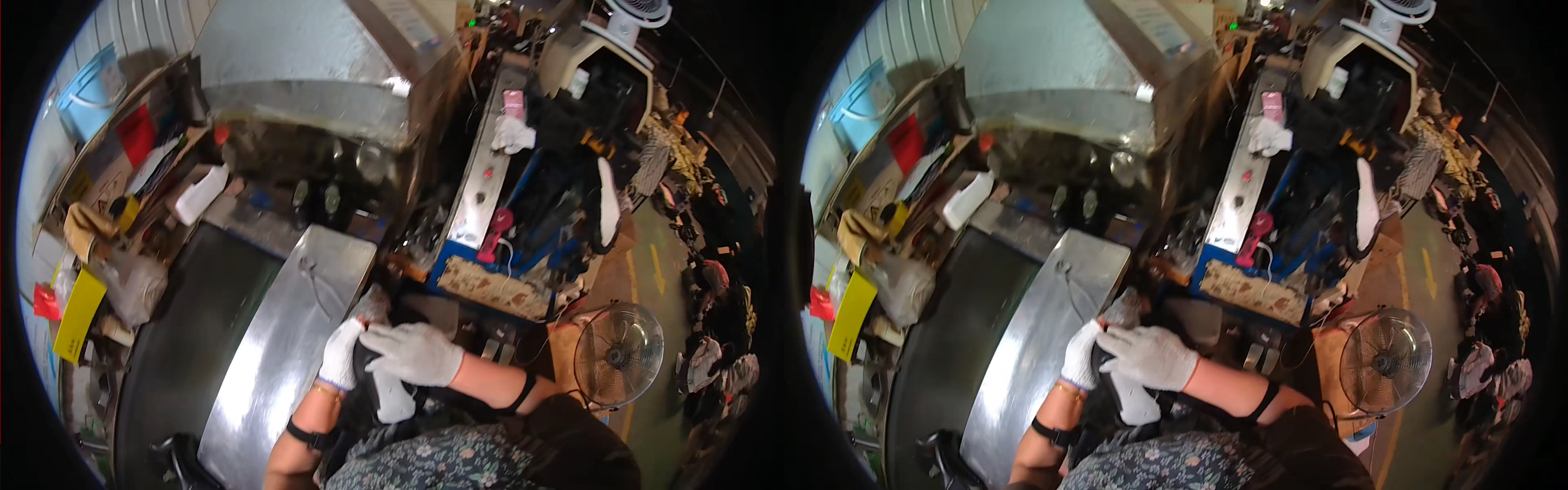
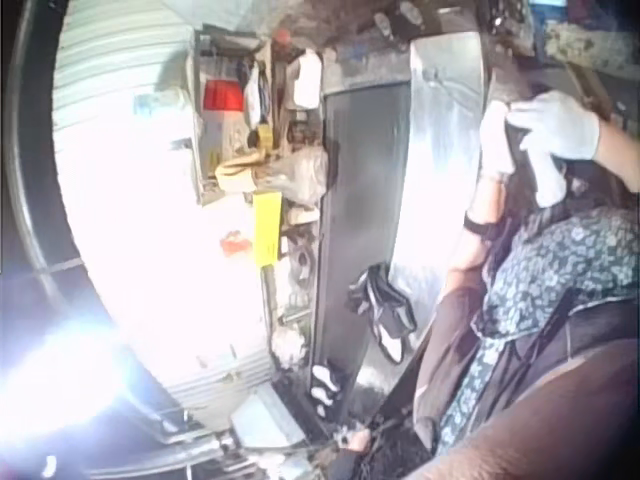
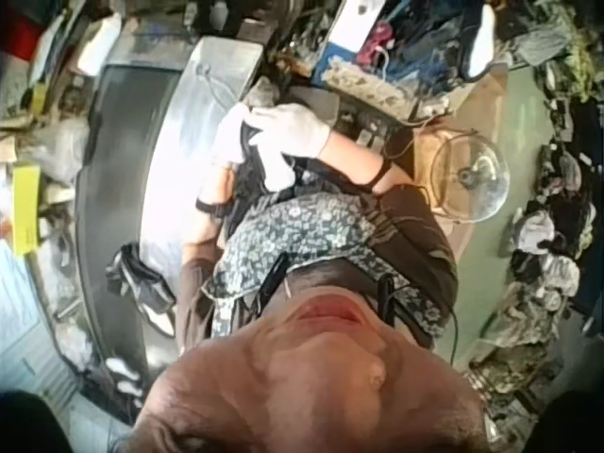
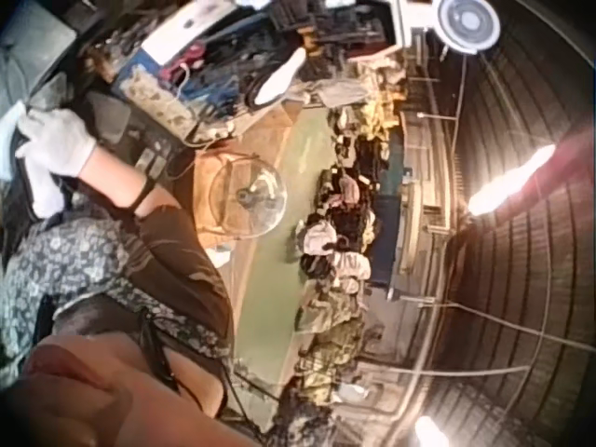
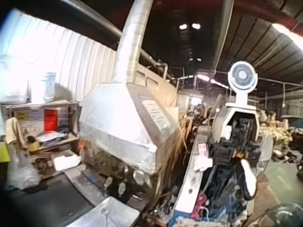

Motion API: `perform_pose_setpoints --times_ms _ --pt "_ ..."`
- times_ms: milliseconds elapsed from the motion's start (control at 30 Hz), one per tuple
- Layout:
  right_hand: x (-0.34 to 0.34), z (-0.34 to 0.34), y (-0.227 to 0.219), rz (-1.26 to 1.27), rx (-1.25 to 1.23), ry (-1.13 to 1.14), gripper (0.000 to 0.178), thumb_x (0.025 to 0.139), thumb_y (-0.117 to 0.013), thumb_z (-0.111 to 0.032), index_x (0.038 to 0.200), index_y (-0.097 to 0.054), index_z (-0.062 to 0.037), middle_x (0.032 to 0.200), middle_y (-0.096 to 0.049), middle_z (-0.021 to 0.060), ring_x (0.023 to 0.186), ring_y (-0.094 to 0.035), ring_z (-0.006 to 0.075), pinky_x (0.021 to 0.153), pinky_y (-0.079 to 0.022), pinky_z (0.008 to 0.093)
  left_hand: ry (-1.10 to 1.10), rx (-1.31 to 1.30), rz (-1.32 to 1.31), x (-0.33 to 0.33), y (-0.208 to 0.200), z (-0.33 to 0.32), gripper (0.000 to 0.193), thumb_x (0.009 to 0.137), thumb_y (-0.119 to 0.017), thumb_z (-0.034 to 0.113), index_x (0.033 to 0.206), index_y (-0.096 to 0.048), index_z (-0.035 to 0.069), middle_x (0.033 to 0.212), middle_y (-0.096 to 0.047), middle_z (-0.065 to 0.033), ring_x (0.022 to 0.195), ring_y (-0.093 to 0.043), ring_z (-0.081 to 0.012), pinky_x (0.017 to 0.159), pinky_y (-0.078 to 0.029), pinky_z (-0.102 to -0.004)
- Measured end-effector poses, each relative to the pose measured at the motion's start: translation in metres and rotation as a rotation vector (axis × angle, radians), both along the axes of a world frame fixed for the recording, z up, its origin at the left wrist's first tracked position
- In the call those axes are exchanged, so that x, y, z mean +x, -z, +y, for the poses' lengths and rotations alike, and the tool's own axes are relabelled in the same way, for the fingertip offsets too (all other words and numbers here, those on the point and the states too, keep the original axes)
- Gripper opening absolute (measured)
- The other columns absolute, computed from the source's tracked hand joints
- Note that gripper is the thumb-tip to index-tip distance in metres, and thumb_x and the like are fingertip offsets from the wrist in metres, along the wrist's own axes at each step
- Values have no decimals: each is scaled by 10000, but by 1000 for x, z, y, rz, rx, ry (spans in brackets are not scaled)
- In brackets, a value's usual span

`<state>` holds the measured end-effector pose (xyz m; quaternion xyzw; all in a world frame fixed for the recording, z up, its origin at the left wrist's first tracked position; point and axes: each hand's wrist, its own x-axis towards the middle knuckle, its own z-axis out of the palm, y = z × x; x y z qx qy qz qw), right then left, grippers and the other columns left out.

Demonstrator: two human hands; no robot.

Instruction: Attaching soles to shoe uppers using a heat press machine in a factory setting.

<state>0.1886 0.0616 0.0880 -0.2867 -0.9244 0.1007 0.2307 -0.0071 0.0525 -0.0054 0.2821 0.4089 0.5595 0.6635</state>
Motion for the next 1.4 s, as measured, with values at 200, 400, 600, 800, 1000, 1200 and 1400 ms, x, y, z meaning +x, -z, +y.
perform_pose_setpoints --times_ms 200,400,600,800,1000,1200,1400 --pt "14 22 0 61 -137 -106 447 941 -716 -392 1239 -647 -66 1031 -743 177 908 -746 341 752 -596 446 -5 -14 -19 4 3 4 232 1059 -620 208 1170 -711 25 1070 -734 -72 1022 -686 -194 936 -544 -359" --pt "-4 4 54 678 -1031 77 571 994 -713 -299 1492 -565 -63 1285 -729 178 1198 -718 241 1029 -527 370 -293 542 823 12 -27 -13 351 977 -661 227 1247 -667 3 1174 -687 -148 1069 -658 -292 982 -516 -410" --pt "11 -37 93 362 -932 387 214 1061 -611 -223 1134 -666 -29 962 -643 35 907 -583 119 792 -492 312 -91 336 812 -26 -24 1 363 889 -729 158 1215 -638 27 1120 -677 -121 1051 -661 -242 946 -536 -376" --pt "10 -16 131 886 -1686 515 473 1124 -458 -435 1140 -664 -10 1162 -693 137 1045 -672 238 993 -504 358 -54 -42 226 -33 6 -23 412 895 -742 69 1283 -601 70 1043 -690 -19 949 -662 -123 856 -551 -286" --pt "-31 -30 139 -347 -684 350 462 1120 -406 -421 1219 -624 -26 1177 -719 243 1056 -725 380 912 -572 479 -44 -45 338 -35 29 -28 417 888 -725 54 1283 -593 64 1022 -694 -30 920 -652 -126 838 -546 -281" --pt "-30 -23 99 -423 -545 330 445 1112 -439 -349 1363 -547 2 1268 -677 276 1080 -730 381 910 -587 450 40 -73 591 -35 24 -8 435 844 -763 178 1246 -632 75 1009 -729 -85 925 -672 -171 861 -548 -313" --pt "-7 -46 107 443 -1285 109 664 1095 -438 -160 1674 -165 16 1696 -309 173 1588 -252 257 1289 -197 350 -34 -29 -298 -40 47 -11 469 972 -665 344 1325 -625 38 1278 -701 -104 1203 -648 -231 1078 -490 -391"
